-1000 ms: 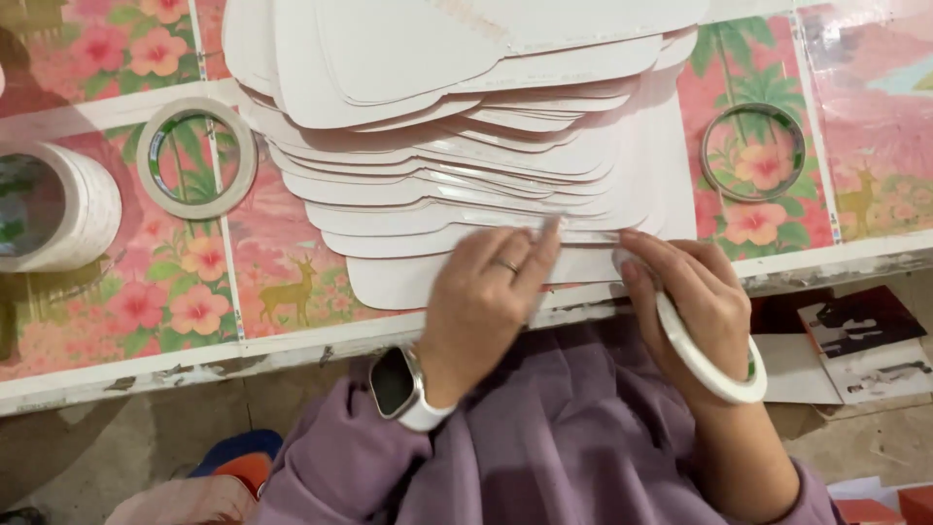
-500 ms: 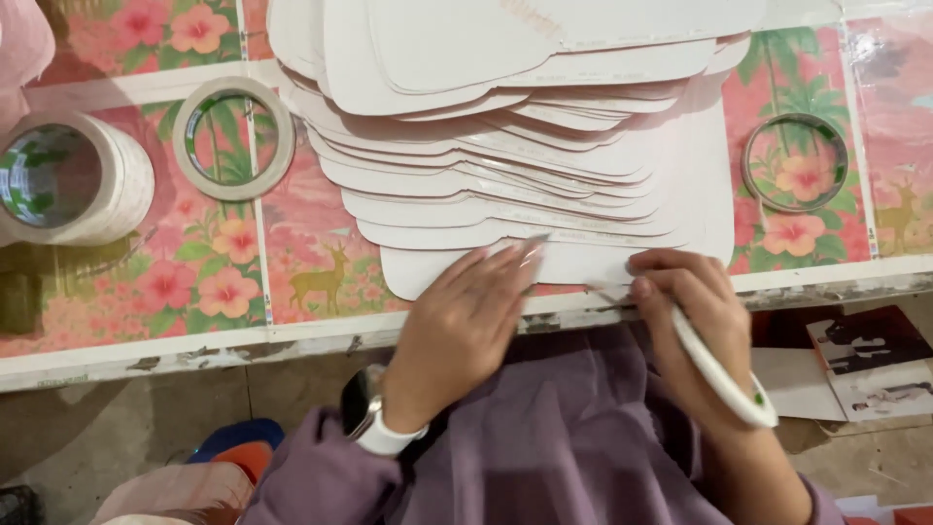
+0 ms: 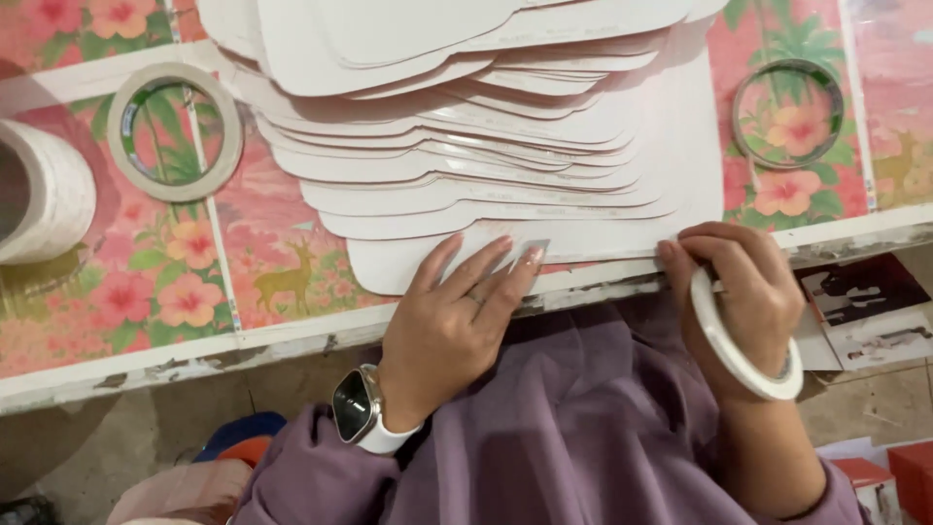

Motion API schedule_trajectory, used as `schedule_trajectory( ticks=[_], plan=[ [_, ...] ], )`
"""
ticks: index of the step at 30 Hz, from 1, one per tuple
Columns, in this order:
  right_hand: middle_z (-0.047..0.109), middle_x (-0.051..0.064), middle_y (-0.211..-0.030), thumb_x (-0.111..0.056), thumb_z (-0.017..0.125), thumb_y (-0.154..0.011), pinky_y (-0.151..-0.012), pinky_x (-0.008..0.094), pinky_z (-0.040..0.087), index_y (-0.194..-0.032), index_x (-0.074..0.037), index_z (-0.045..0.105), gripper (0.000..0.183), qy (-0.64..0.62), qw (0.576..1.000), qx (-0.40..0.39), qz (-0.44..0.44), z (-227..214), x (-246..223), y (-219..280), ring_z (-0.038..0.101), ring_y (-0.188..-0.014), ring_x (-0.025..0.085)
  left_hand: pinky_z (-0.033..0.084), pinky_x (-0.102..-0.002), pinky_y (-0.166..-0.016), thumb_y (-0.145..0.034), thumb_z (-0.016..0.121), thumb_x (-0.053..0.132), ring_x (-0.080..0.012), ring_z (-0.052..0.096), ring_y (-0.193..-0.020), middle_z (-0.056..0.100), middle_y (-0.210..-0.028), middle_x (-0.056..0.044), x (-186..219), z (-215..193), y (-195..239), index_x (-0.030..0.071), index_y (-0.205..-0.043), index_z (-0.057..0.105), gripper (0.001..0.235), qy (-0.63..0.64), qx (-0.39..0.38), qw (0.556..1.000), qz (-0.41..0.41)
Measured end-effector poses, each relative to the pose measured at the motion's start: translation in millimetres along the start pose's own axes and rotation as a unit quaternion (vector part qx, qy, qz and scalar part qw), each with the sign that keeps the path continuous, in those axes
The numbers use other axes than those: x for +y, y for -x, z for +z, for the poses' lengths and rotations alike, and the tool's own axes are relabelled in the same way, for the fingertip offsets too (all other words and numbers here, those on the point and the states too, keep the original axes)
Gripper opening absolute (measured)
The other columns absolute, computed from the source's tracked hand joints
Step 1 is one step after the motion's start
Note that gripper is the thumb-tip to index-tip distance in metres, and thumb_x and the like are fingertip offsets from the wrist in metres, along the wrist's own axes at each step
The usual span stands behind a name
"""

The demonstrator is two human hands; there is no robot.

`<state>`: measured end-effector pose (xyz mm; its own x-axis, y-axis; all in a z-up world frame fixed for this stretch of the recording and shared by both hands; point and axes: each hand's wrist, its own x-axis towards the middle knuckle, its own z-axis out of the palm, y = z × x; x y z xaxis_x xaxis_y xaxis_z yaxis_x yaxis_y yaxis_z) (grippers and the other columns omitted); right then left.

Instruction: Applying double-sided tape to the edges of a stack of white cards and organizing them.

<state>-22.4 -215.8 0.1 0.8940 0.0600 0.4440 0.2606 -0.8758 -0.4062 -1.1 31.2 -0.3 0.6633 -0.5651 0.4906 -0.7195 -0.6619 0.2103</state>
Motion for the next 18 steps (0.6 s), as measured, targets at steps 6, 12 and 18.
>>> schedule_trajectory(
  ticks=[6, 12, 18],
  plan=[
    [0.062, 0.015, -0.095, -0.003, 0.074, -0.096, -0.079, 0.037, 0.047, -0.087, 0.002, 0.059, 0.018, 0.002, 1.000, -0.005, -0.005, 5.1, 5.0, -0.2, 0.059, -0.086, 0.029, 0.048, -0.043, -0.103, -0.099, 0.034, 0.002, -0.0272, 0.064, -0.113, 0.069, -0.116, -0.017, 28.7, 21.1, -21.0, -0.002, -0.127, 0.055, 0.035, 0.091, 0.026, 0.996, 0.003],
    [0.060, 0.016, -0.102, -0.005, 0.063, -0.094, -0.072, 0.036, 0.047, -0.095, 0.002, 0.062, 0.007, -0.017, 0.997, -0.071, 0.032, -10.8, 7.5, -9.4, 0.061, -0.085, 0.028, 0.049, -0.038, -0.107, -0.103, 0.044, 0.003, -0.0217, 0.064, -0.116, 0.068, -0.116, -0.008, 48.8, 37.6, -52.9, 0.000, -0.143, 0.034, 0.041, 0.117, 0.011, 0.993, 0.026],
    [0.063, 0.021, -0.095, 0.006, 0.064, -0.100, -0.078, 0.039, 0.050, -0.095, 0.007, 0.059, 0.007, -0.033, 0.995, 0.096, -0.002, 14.7, -4.7, -5.2, 0.062, -0.085, 0.032, 0.043, -0.028, -0.060, -0.093, 0.075, 0.009, -0.0126, 0.044, -0.064, 0.053, -0.064, 0.002, 3.7, 29.7, -36.3, 0.008, -0.128, 0.061, 0.037, -0.024, 0.028, 0.999, 0.032]
  ],
)
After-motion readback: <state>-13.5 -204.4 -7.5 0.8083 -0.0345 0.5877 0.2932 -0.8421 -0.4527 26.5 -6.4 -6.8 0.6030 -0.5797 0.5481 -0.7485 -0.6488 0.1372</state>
